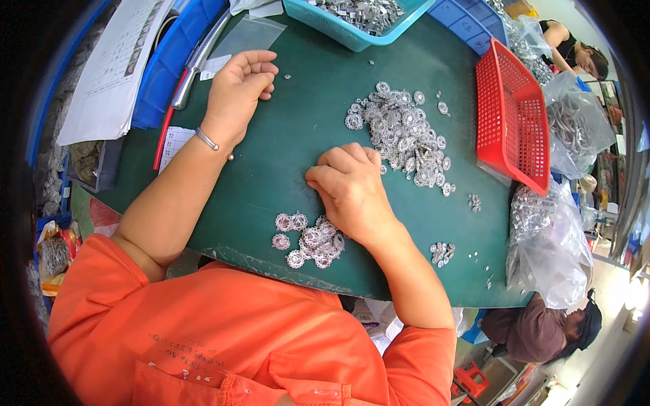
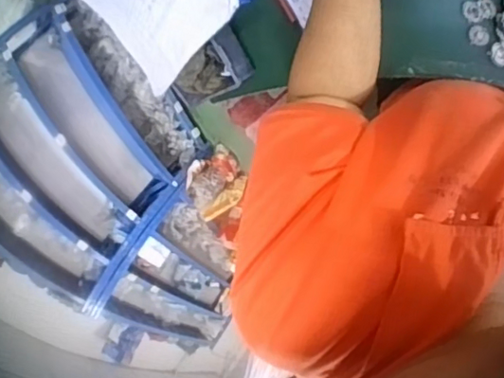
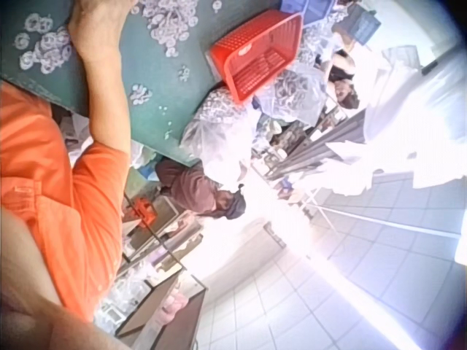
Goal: The person sorts small silver metal parts on a green workbench. They pour parts from a red basket onto the table, then pick up individual pieces and place them into a light blue tray. The person handles the parts one at a time throughout the clip.
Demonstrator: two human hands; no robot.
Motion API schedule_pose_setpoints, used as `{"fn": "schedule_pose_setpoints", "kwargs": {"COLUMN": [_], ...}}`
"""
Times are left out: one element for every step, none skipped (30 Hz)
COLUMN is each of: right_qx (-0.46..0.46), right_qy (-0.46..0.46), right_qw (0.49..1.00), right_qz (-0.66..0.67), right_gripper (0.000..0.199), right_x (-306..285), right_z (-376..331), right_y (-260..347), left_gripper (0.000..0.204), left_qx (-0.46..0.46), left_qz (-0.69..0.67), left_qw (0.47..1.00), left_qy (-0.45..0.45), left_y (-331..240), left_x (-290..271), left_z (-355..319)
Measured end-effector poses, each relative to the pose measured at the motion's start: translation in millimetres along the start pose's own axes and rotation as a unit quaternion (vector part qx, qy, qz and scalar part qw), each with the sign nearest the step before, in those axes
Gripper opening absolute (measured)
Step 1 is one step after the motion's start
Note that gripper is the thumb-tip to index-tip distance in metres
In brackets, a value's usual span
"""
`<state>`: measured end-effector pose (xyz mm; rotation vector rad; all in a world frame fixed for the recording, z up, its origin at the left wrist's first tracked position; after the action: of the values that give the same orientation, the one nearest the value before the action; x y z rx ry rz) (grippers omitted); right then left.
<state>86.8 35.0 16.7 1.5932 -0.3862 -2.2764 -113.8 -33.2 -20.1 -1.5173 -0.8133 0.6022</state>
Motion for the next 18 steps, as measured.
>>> {"fn": "schedule_pose_setpoints", "kwargs": {"right_qx": [-0.01, 0.008, 0.026, 0.044, 0.061, 0.058, 0.055, 0.053, 0.026, 0.002, 0.007, 0.012, 0.021, 0.029, 0.056, 0.165, 0.2, 0.234], "right_qy": [-0.014, -0.023, -0.033, -0.043, -0.046, -0.042, -0.038, -0.037, -0.036, -0.025, -0.015, -0.005, -0.023, -0.038, -0.073, -0.106, -0.111, -0.116], "right_qw": [1.0, 1.0, 0.999, 0.998, 0.996, 0.996, 0.997, 0.997, 0.999, 0.999, 0.999, 1.0, 0.999, 0.999, 0.996, 0.979, 0.971, 0.962], "right_qz": [-0.009, -0.017, -0.024, -0.032, -0.05, -0.046, -0.041, -0.037, -0.025, -0.045, -0.034, -0.023, -0.017, -0.01, 0.02, 0.063, 0.07, 0.077], "right_gripper": [0.017, 0.017, 0.016, 0.016, 0.016, 0.016, 0.016, 0.017, 0.018, 0.017, 0.016, 0.015, 0.014, 0.014, 0.012, 0.012, 0.012, 0.013], "right_x": [-2.7, -6.7, -12.1, -17.4, -20.4, -19.8, -19.2, -18.0, -12.5, -5.8, -3.1, -1.7, -6.5, -13.1, -23.0, -31.4, -39.1, -44.8], "right_z": [-1.3, -3.5, -6.5, -9.2, -11.4, -11.1, -8.0, -4.1, 1.6, 4.0, 4.7, 5.3, 4.5, 2.6, 1.4, -4.2, -6.6, -7.9], "right_y": [-1.5, -5.2, -9.4, -14.0, -19.3, -19.0, -15.7, -11.8, -6.0, -2.4, -2.7, -3.4, -8.1, -15.2, -21.3, -25.4, -28.7, -32.3], "left_gripper": [0.029, 0.029, 0.029, 0.029, 0.029, 0.029, 0.029, 0.029, 0.029, 0.029, 0.029, 0.029, 0.029, 0.029, 0.029, 0.029, 0.03, 0.03], "left_qx": [-0.002, -0.001, 0.0, 0.001, 0.004, 0.006, 0.009, 0.006, 0.003, 0.0, -0.001, -0.001, -0.002, -0.003, -0.004, -0.005, -0.003, -0.001], "left_qz": [-0.001, 0.001, 0.004, 0.007, 0.014, 0.021, 0.028, 0.022, 0.016, 0.01, 0.01, 0.011, 0.012, 0.01, 0.008, 0.006, 0.014, 0.023], "left_qw": [1.0, 1.0, 1.0, 1.0, 1.0, 1.0, 1.0, 1.0, 1.0, 1.0, 1.0, 1.0, 1.0, 1.0, 1.0, 1.0, 1.0, 1.0], "left_qy": [0.0, -0.002, -0.005, -0.008, -0.007, -0.007, -0.006, -0.006, -0.006, -0.006, -0.005, -0.003, -0.002, -0.003, -0.004, -0.006, -0.007, -0.008], "left_y": [-0.4, -0.6, -1.3, -1.9, -2.1, -2.2, -2.2, -2.4, -2.5, -2.3, -2.3, -2.1, -2.2, -1.6, -1.6, -1.3, -1.5, -1.8], "left_x": [-0.3, -0.6, 0.1, 0.0, 0.7, 1.2, 1.6, 2.0, 1.5, 1.4, 0.8, 0.4, 0.3, -0.3, 0.0, 0.1, 0.3, 0.2], "left_z": [0.0, -0.5, -0.9, -1.2, -1.2, -0.9, -1.0, -1.2, -1.6, -2.0, -1.7, -1.3, -0.7, -0.7, -0.5, -0.5, -0.6, -1.1]}}
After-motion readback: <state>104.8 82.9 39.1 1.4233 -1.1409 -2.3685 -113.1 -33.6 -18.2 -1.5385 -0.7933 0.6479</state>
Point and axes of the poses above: each hand's wrist, its own z-axis towards the middle knuckle, its own x-axis out of the palm, y = z × x, the point moved 3 cm from there along z, towards the middle knuckle, and after that the axes turned 6 degrees about -x, right-handed, at the moved point
